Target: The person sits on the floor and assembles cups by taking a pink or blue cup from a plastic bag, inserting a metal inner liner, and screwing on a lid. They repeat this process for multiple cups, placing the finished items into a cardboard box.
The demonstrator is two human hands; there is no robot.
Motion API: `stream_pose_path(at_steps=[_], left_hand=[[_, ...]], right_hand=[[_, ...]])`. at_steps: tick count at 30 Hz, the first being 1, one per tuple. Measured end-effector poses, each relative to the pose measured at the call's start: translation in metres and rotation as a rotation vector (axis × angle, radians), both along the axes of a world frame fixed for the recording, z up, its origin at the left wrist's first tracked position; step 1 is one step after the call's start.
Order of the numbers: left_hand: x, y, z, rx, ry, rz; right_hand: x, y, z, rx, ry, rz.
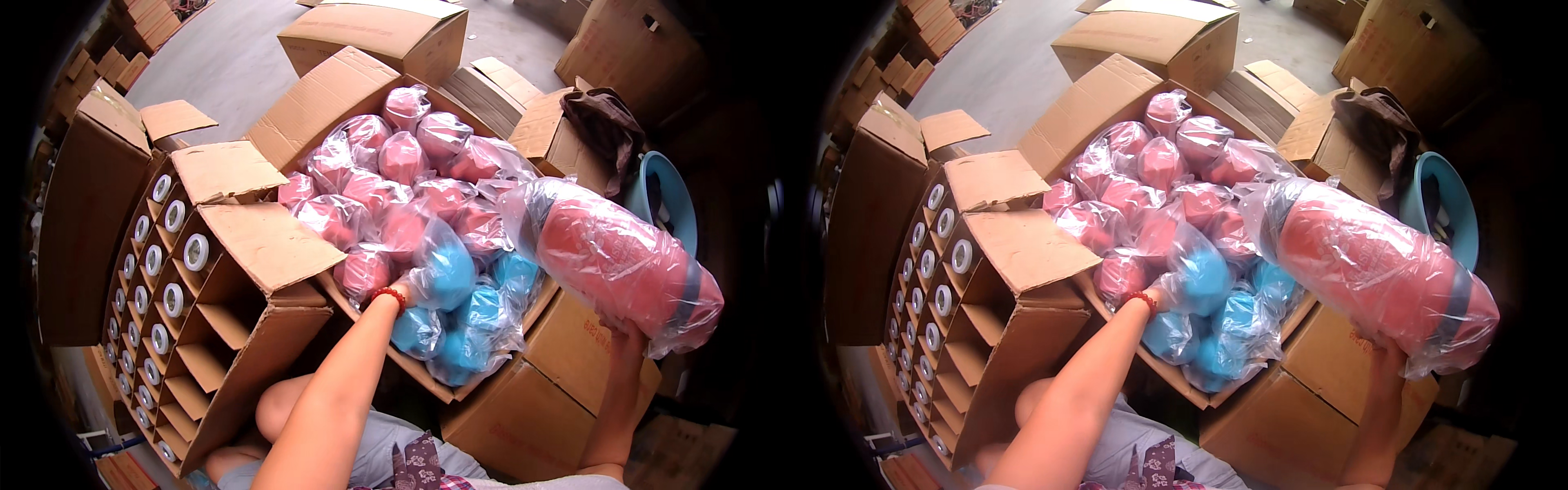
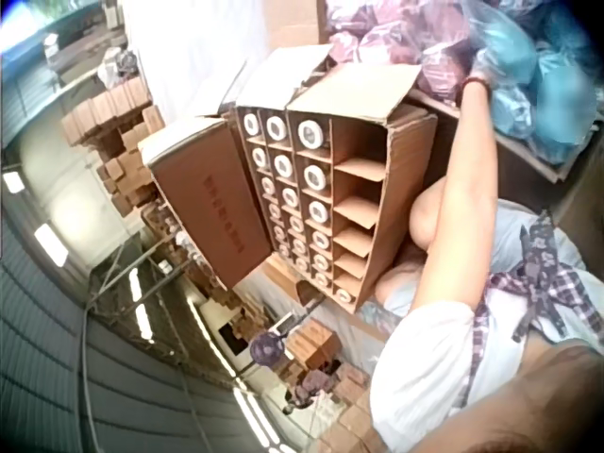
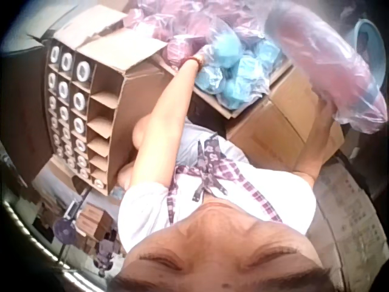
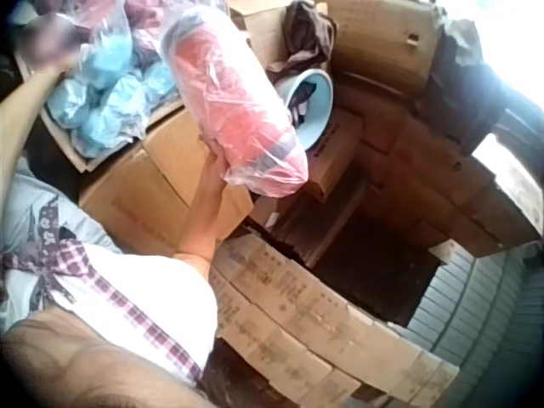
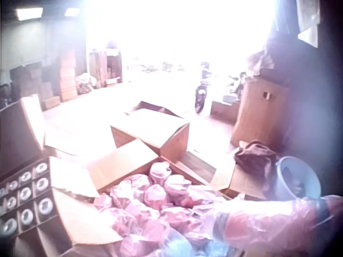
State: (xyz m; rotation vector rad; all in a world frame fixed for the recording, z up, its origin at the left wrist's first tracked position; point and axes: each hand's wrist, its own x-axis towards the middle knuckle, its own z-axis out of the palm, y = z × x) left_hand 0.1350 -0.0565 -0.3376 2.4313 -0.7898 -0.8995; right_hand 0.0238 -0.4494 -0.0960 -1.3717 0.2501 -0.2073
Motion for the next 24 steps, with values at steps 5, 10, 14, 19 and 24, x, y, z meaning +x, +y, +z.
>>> stream_pose_path(at_steps=[5, 10, 14, 19, 24], left_hand=[[-0.043, 0.054, 0.008, -0.562, 0.367, 0.480], [-0.080, 0.083, 0.181, -0.719, 0.447, 0.795], [-0.163, 0.144, 0.289, -1.506, 0.288, 1.020], [-0.307, 0.227, 0.338, -1.608, -0.185, 1.341], [-0.477, 0.227, 0.368, -0.922, -0.727, 1.392]], right_hand=[[0.002, 0.029, 0.003, 0.022, -0.051, 0.054], [0.006, 0.076, -0.017, 0.049, -0.131, 0.027], [0.008, 0.192, -0.036, 0.035, -0.210, 0.294], [-0.103, 0.361, -0.051, -0.299, -0.909, 1.032], [-0.193, 0.430, 0.016, -0.672, -1.403, 1.530]])
